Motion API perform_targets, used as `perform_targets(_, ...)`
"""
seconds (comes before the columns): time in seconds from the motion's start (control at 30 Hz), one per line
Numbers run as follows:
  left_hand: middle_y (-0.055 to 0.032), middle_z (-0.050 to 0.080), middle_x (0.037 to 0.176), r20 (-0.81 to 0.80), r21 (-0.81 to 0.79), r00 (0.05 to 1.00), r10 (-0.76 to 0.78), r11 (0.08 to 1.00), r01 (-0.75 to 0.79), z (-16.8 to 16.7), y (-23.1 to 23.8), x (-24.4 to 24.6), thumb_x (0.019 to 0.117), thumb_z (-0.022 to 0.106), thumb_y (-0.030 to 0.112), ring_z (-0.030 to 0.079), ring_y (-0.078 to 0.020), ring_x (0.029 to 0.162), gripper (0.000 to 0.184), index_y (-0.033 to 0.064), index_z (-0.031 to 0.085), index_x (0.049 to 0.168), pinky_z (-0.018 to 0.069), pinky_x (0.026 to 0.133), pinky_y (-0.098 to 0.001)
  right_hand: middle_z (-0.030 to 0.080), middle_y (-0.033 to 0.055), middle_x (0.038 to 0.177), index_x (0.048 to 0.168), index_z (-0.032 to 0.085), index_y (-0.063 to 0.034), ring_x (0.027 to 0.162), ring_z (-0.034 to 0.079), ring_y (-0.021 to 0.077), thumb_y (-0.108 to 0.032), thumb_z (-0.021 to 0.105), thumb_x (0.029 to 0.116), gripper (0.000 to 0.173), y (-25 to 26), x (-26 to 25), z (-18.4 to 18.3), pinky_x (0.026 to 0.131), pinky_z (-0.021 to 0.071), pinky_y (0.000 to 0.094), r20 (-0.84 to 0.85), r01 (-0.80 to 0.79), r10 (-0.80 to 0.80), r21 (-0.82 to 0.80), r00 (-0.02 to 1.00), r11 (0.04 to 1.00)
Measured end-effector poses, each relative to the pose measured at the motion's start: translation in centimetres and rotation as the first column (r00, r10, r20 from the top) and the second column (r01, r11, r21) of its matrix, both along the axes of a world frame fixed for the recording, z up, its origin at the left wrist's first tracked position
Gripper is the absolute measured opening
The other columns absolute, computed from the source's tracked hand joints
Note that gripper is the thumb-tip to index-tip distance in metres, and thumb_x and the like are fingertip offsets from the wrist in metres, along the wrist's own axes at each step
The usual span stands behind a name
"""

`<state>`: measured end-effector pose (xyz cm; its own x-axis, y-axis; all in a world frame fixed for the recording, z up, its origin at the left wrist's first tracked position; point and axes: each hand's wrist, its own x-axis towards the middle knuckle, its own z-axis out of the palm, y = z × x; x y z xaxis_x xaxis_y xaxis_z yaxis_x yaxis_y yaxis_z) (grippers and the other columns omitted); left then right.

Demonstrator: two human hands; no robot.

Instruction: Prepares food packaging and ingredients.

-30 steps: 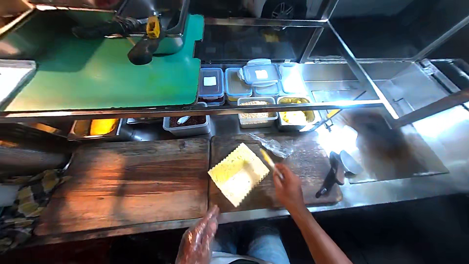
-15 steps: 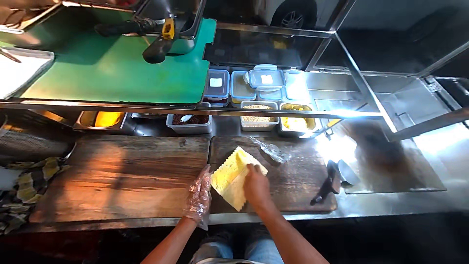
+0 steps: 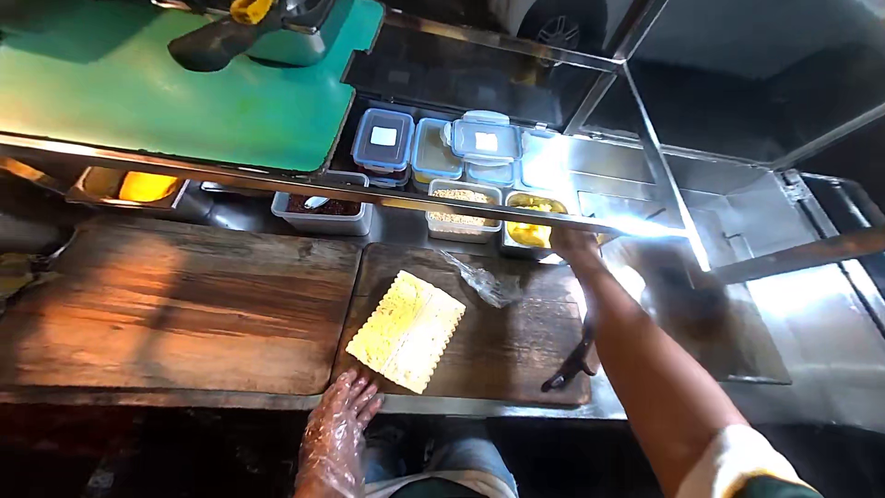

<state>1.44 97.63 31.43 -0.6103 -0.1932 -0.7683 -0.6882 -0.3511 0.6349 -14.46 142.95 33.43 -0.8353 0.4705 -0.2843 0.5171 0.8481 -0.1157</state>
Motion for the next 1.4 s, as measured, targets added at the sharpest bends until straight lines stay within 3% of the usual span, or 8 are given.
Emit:
perform_targets(0.4, -0.0192, 0.059, 0.13, 0.075, 0.099, 0.985, 0.154, 0.982, -0.161, 2.0, 3.2, -1.5, 0.1099, 0.044, 0.035, 0.067, -0.03, 0.108, 0.046, 0.0025, 0.045, 0.143, 0.0575, 0.088, -0.0461, 0.063, 0.0267, 0.13, 0.134, 0.061, 0.0012, 0.12, 0.061, 0.0378, -0.02, 0.058, 0.1036, 0.037, -0.3, 0.5, -0.7, 0.103, 0.0467, 0.0598, -0.219, 0.122, -0.26, -0.496, 0.94, 0.859)
perform_targets(0.5, -0.0208, 0.062, 0.127, 0.051, 0.139, 0.993, 0.102, 0.984, -0.108, 1.6, 3.2, -1.6, 0.1102, 0.044, 0.032, 0.068, -0.0305, 0.104, 0.045, 0.0012, 0.047, 0.142, 0.0588, 0.086, -0.0454, 0.059, -0.0004, 0.077, 0.119, 0.067, -0.0083, 0.053, 0.044, 0.0055, -0.021, 0.058, 0.1025, 0.023, -0.9, 1.5, -0.4, 0.048, 0.0386, 0.0234, -0.181, 0.189, -0.481, -0.759, 0.858, 0.623)
perform_targets(0.57, -0.0214, 0.063, 0.123, 0.062, 0.157, 0.996, 0.07, 0.984, -0.079, 1.1, 2.5, -1.8, 0.11, 0.045, 0.032, 0.07, -0.0304, 0.101, 0.044, 0.0002, 0.048, 0.141, 0.0597, 0.084, -0.0449, 0.066, 0.0011, 0.079, 0.128, 0.062, -0.0089, 0.045, 0.043, 0.0054, -0.024, 0.048, 0.107, 0.029, -3.2, 4.4, 1.3, 0.041, 0.0373, 0.0224, -0.103, 0.146, -0.51, -0.893, 0.854, 0.425)
perform_targets(0.77, -0.024, 0.066, 0.121, 0.075, 0.224, 0.994, -0.076, 0.973, 0.058, 0.4, 0.4, -3.0, 0.1111, 0.041, 0.032, 0.07, -0.0331, 0.104, 0.045, -0.0027, 0.049, 0.139, 0.0594, 0.088, -0.0456, 0.072, 0.013, 0.109, 0.132, 0.063, -0.0103, 0.088, 0.072, 0.0284, -0.02, 0.051, 0.1032, 0.033, -22.2, 16.2, 0.5, 0.078, 0.0602, 0.0518, -0.07, -0.137, 0.118, -0.563, 0.99, 0.815)
perform_targets(0.93, -0.0229, 0.069, 0.112, 0.107, 0.238, 0.979, -0.172, 0.961, 0.143, -0.1, -0.9, -4.5, 0.1106, 0.042, 0.035, 0.072, -0.0322, 0.097, 0.045, -0.003, 0.054, 0.131, 0.0602, 0.083, -0.0443, 0.071, 0.0158, 0.098, 0.126, 0.071, -0.0147, 0.058, 0.068, 0.0295, -0.024, 0.054, 0.1025, 0.031, -30.3, 24.2, -1.4, 0.05, 0.0575, 0.0474, -0.206, -0.245, 0.203, -0.208, 0.957, 0.947)
perform_targets(1.17, -0.0232, 0.068, 0.114, 0.093, 0.244, 0.955, -0.283, 0.936, 0.254, -0.7, -2.0, -4.8, 0.1108, 0.042, 0.032, 0.072, -0.0336, 0.099, 0.042, -0.0027, 0.052, 0.133, 0.0605, 0.083, -0.0465, 0.071, 0.0173, 0.109, 0.131, 0.067, -0.0119, 0.074, 0.073, 0.032, -0.021, 0.049, 0.1037, 0.034, -30.4, 20.6, -3.1, 0.062, 0.0607, 0.0505, -0.214, -0.12, 0.068, -0.24, 0.974, 0.963)
perform_targets(1.27, -0.0223, 0.068, 0.114, 0.098, 0.245, 0.946, -0.31, 0.928, 0.28, -0.7, -2.1, -5.3, 0.1104, 0.042, 0.034, 0.071, -0.0326, 0.097, 0.044, -0.0021, 0.053, 0.132, 0.0601, 0.082, -0.0459, 0.073, 0.01, 0.106, 0.131, 0.065, -0.0058, 0.088, 0.072, 0.0202, -0.024, 0.047, 0.1073, 0.034, -31.3, 22.0, -1.3, 0.081, 0.0606, 0.0406, -0.163, -0.012, -0.144, -0.701, 0.976, 0.713)
perform_targets(1.4, -0.0244, 0.067, 0.121, 0.077, 0.256, 0.938, -0.338, 0.916, 0.309, -1.0, -2.6, -5.1, 0.1103, 0.044, 0.034, 0.071, -0.0355, 0.101, 0.045, -0.0016, 0.049, 0.138, 0.0605, 0.084, -0.0472, 0.06, 0.0058, 0.077, 0.123, 0.063, -0.0033, 0.055, 0.05, 0.0115, -0.022, 0.047, 0.1087, 0.028, -27.4, 18.2, -2.1, 0.05, 0.0446, 0.0288, 0.002, 0.287, -0.637, -0.894, 0.771, 0.344)
